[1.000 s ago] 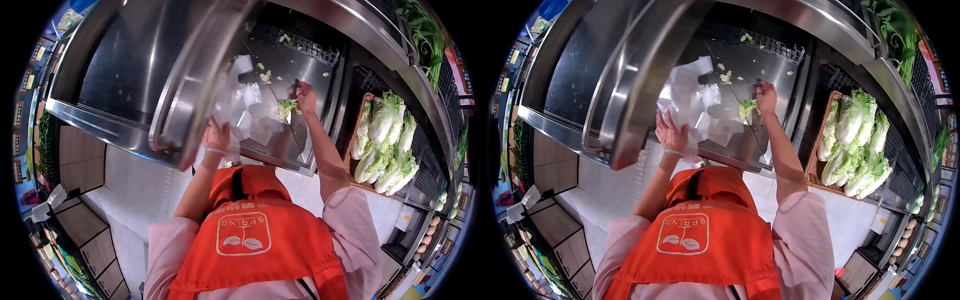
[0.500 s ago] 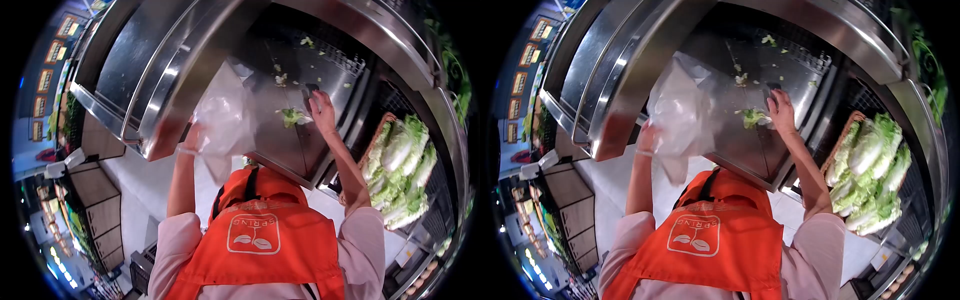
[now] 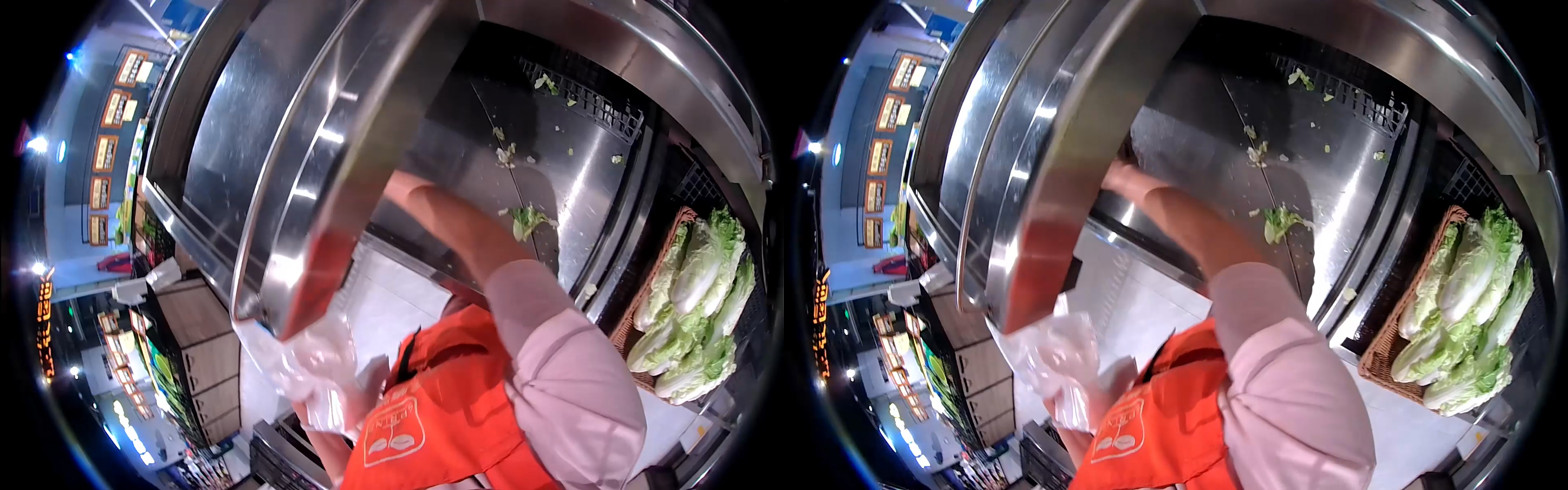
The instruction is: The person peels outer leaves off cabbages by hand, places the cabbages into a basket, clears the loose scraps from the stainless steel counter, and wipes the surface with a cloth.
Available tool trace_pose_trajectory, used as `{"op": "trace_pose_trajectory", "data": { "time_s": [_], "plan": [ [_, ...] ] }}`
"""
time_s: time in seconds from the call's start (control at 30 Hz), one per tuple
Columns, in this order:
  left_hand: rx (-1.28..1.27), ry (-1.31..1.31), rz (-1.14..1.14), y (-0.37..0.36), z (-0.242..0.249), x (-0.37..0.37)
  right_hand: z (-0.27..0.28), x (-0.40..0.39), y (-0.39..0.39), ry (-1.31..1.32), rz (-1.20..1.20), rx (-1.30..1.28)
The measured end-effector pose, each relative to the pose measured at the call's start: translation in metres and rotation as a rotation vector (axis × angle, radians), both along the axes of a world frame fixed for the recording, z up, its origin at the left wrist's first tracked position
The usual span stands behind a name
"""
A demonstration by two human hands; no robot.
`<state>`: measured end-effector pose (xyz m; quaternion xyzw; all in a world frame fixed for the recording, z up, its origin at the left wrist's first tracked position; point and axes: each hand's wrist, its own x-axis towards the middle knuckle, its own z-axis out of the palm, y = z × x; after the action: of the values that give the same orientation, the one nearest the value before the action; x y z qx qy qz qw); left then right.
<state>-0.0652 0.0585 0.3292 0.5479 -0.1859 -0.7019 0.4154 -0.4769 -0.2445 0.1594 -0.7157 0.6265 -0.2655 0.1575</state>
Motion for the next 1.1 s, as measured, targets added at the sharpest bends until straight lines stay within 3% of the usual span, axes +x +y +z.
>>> {"op": "trace_pose_trajectory", "data": {
  "time_s": [0.1,0.13,0.2,0.3,0.37,0.47,0.57,0.63,0.7,0.77,0.8,0.87,0.93,1.0,1.1],
  "plan": [
    [0.051,0.095,-0.029,0.013,-0.017,0.043,-0.038,0.047,0.022,0.097,-0.035,0.049],
    [0.051,-0.067,-0.058,0.003,0.016,-0.012,-0.047,0.055,0.035,0.108,-0.047,0.042],
    [-0.004,-0.155,0.044,-0.003,0.002,-0.003,-0.066,0.065,0.055,0.112,-0.083,0.02],
    [0.126,0.248,0.004,-0.021,0.003,-0.013,-0.072,0.045,0.054,0.103,-0.195,-0.035],
    [0.19,-0.027,0.31,-0.042,0.013,-0.058,-0.069,0.01,0.03,0.107,-0.326,-0.102],
    [0.216,-0.139,0.387,-0.063,0.008,-0.082,-0.052,-0.081,-0.015,0.134,-0.613,-0.257],
    [0.156,-0.112,0.239,-0.082,-0.021,-0.073,-0.025,-0.183,0.005,0.215,-0.782,-0.266],
    [0.115,-0.072,0.14,-0.092,-0.037,-0.076,-0.008,-0.211,0.069,0.293,-0.715,-0.17],
    [0.088,-0.045,0.082,-0.102,-0.049,-0.083,0.003,-0.202,0.133,0.438,-0.641,-0.28],
    [0.071,-0.035,0.046,-0.11,-0.055,-0.091,0.011,-0.19,0.183,0.303,-0.459,0.035],
    [0.065,-0.038,0.036,-0.114,-0.058,-0.095,0.023,-0.191,0.202,0.099,-0.382,0.181],
    [0.058,-0.044,0.031,-0.121,-0.06,-0.099,0.034,-0.214,0.218,0.037,-0.343,0.177],
    [0.053,-0.062,0.039,-0.126,-0.062,-0.102,0.035,-0.278,0.203,0.258,-0.265,-0.323],
    [0.055,-0.086,0.042,-0.129,-0.063,-0.105,0.094,-0.322,0.182,0.209,-0.509,-0.317],
    [0.052,-0.123,0.047,-0.132,-0.062,-0.108,0.081,-0.381,0.143,0.455,-0.69,-0.098]
  ]
}}
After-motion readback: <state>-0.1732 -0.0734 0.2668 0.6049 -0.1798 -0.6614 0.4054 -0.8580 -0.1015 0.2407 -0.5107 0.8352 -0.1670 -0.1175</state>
